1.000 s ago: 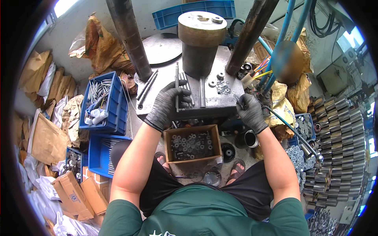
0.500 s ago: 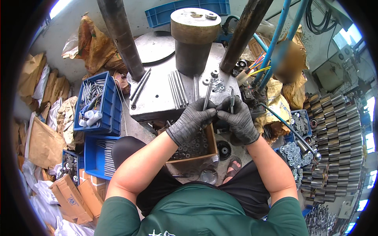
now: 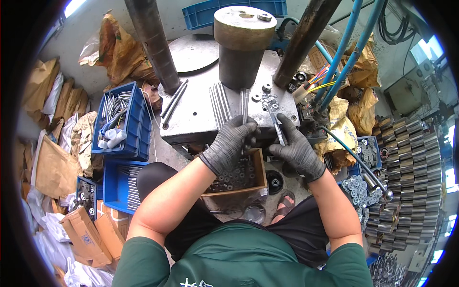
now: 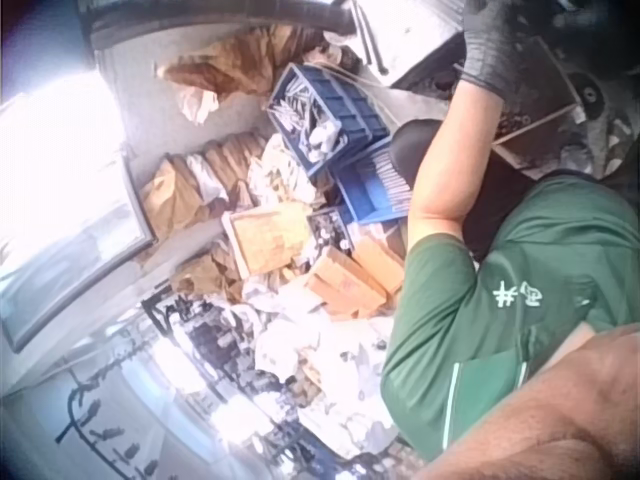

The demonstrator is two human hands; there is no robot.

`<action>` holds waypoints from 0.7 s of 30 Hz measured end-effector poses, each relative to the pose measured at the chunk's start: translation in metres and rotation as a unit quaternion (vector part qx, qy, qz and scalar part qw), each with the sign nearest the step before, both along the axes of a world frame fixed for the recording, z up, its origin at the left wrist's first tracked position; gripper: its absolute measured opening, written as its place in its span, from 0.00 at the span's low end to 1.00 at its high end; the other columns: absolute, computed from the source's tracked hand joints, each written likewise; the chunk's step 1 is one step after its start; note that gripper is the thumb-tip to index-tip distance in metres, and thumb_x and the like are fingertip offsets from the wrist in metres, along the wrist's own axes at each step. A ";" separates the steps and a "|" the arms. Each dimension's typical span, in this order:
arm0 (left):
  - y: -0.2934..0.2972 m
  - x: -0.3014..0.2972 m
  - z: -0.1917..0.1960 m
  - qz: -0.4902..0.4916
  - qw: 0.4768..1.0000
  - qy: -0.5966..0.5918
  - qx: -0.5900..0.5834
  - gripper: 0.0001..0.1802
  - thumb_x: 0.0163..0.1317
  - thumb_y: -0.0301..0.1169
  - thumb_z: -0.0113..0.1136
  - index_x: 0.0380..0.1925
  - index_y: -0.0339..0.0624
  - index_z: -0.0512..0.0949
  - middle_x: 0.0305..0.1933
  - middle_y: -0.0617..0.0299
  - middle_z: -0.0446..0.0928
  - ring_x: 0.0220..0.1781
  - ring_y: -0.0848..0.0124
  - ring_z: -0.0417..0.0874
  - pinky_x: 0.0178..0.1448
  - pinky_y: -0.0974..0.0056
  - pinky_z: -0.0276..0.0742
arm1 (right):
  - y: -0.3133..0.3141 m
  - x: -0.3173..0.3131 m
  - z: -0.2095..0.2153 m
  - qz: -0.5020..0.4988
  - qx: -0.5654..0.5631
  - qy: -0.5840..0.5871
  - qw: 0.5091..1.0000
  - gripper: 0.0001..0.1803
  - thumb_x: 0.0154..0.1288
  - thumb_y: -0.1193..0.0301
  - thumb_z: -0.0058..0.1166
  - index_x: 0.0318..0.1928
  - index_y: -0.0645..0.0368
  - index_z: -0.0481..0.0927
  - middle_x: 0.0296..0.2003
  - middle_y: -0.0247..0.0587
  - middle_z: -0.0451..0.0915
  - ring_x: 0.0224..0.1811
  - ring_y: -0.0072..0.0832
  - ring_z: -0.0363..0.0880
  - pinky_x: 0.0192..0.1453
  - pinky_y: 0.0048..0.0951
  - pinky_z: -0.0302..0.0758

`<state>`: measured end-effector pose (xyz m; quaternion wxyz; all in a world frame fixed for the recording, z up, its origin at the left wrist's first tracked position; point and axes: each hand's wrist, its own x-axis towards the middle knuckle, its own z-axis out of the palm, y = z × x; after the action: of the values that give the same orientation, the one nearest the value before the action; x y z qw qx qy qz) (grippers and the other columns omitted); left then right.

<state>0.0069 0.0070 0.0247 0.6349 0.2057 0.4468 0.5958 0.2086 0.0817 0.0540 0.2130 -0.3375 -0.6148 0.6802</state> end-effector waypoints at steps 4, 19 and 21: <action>0.006 -0.012 -0.008 0.047 0.999 -0.006 -0.020 0.05 0.71 0.30 0.60 0.42 0.43 0.75 0.30 0.65 0.77 0.24 0.78 0.76 0.24 0.73 0.72 | 0.000 -0.001 0.018 0.010 0.465 -0.129 0.876 0.33 0.53 0.78 0.64 0.62 0.63 0.75 0.51 0.54 0.80 0.55 0.47 0.81 0.60 0.42 0.78; 0.002 -0.016 -0.010 0.028 0.999 -0.025 0.007 0.06 0.69 0.29 0.61 0.40 0.44 0.73 0.25 0.66 0.72 0.22 0.77 0.72 0.22 0.73 0.67 | 0.007 -0.001 0.018 0.017 0.672 -0.168 0.721 0.21 0.53 0.79 0.59 0.50 0.54 0.84 0.40 0.46 0.83 0.44 0.49 0.81 0.49 0.49 0.76; 0.003 -0.016 -0.010 0.038 0.999 -0.036 -0.002 0.06 0.69 0.29 0.62 0.40 0.44 0.73 0.26 0.67 0.72 0.23 0.77 0.73 0.22 0.73 0.67 | 0.008 -0.001 0.017 0.012 0.665 -0.163 0.728 0.21 0.52 0.79 0.59 0.50 0.54 0.84 0.40 0.46 0.83 0.44 0.49 0.81 0.49 0.50 0.76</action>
<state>-0.0094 0.0104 0.0143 0.6277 0.1658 0.4324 0.6257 0.2074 0.0892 0.0714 0.2710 -0.2077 -0.9393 0.0337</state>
